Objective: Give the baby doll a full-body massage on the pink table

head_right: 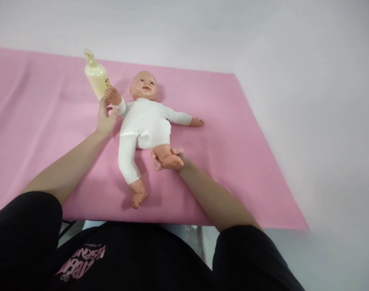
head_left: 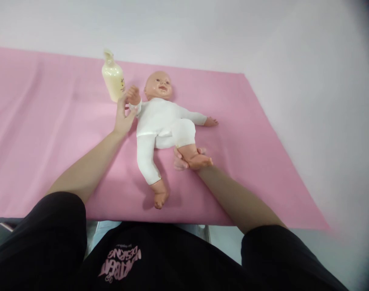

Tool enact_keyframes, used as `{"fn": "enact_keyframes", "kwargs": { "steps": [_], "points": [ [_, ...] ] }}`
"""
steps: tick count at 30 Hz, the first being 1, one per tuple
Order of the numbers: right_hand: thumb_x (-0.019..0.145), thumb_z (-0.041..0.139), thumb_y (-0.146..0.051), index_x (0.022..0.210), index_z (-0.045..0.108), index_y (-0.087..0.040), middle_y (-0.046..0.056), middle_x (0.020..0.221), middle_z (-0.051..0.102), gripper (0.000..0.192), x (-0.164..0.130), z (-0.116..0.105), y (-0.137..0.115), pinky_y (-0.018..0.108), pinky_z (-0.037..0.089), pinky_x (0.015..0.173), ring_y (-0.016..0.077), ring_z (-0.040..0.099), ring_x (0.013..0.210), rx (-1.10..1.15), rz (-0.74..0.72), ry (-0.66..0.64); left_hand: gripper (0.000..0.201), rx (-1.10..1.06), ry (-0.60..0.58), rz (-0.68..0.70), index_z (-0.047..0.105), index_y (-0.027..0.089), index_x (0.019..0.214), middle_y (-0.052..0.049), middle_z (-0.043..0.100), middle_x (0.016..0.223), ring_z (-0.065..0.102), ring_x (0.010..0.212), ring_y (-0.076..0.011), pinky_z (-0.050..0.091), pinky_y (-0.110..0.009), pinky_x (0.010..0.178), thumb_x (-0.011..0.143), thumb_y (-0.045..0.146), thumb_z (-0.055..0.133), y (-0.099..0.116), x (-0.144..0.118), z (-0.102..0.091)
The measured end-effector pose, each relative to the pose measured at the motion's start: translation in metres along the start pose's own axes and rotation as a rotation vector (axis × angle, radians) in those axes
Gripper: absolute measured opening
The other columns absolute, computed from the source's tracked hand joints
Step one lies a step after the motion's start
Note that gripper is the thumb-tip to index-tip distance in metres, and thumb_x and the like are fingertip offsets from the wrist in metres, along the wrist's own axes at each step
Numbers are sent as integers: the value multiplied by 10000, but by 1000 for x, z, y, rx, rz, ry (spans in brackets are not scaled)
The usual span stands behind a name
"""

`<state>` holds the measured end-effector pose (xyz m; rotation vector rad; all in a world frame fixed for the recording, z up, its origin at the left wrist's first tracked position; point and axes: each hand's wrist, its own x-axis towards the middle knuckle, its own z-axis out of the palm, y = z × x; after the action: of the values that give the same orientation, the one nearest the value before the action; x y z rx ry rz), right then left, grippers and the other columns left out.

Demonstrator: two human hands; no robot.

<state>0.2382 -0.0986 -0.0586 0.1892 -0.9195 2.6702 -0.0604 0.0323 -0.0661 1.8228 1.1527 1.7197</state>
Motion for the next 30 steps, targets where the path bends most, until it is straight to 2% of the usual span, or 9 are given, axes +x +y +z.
{"fn": "enact_keyframes", "kwargs": {
  "steps": [3, 6, 10, 12, 17, 20, 23, 30],
  "points": [
    [829, 717, -611, 987, 619, -172, -42, 693, 655, 477, 2, 4, -4, 251, 416, 524, 50, 344, 407, -65, -233, 159, 643, 83, -174, 113, 649, 294, 1262, -104, 643, 1315, 590, 1280, -310, 464, -509, 1126, 827, 765, 704, 18, -4, 0],
    [874, 601, -595, 1005, 620, -175, -79, 644, 573, 441, 6, 10, -9, 249, 341, 474, 49, 198, 388, -68, -296, 398, 564, 107, -274, 154, 715, 296, 1165, -106, 656, 1258, 593, 1269, -326, 401, -543, 1191, 799, 722, 766, 35, -5, 1],
    [974, 372, -564, 1035, 629, -178, -83, 609, 497, 468, 10, 11, -13, 276, 310, 463, 83, 131, 398, -75, -345, 654, 539, 141, -352, 126, 748, 302, 1099, -107, 663, 1273, 568, 1277, -356, 360, -583, 1201, 765, 723, 785, 46, -3, 1],
    [992, 353, -549, 1037, 626, -185, -84, 607, 482, 458, 11, 9, -13, 275, 319, 468, 89, 131, 406, -73, -363, 677, 525, 156, -374, 124, 755, 303, 1085, -106, 670, 1282, 559, 1278, -366, 350, -590, 1197, 767, 720, 781, 47, -2, 1],
    [984, 447, -514, 1034, 607, -198, -89, 627, 506, 358, 11, 6, -13, 250, 345, 495, 81, 163, 426, -70, -375, 562, 503, 214, -401, 187, 756, 311, 1110, -104, 678, 1321, 567, 1291, -354, 356, -564, 1186, 839, 732, 699, 45, -3, 1],
    [1021, 366, -488, 970, 596, -183, -75, 632, 523, 385, 12, 7, -13, 251, 329, 508, 76, 174, 432, -74, -376, 607, 514, 255, -410, 238, 748, 310, 1161, -109, 674, 1349, 575, 1298, -342, 370, -547, 1174, 897, 733, 621, 43, -4, 1],
    [1053, 264, -450, 923, 571, -187, -67, 627, 523, 425, 13, 10, -13, 253, 308, 517, 77, 177, 437, -79, -366, 653, 515, 256, -405, 255, 743, 312, 1188, -110, 676, 1354, 582, 1294, -338, 374, -542, 1170, 902, 723, 623, 41, -3, 1],
    [1036, 334, -528, 856, 517, -226, -65, 633, 513, 396, 16, 12, -14, 270, 307, 495, 98, 165, 438, -123, -333, 760, 529, 248, -405, 229, 748, 315, 1175, -110, 679, 1345, 580, 1286, -346, 373, -547, 1167, 871, 737, 653, 41, -3, 0]
  ]
}}
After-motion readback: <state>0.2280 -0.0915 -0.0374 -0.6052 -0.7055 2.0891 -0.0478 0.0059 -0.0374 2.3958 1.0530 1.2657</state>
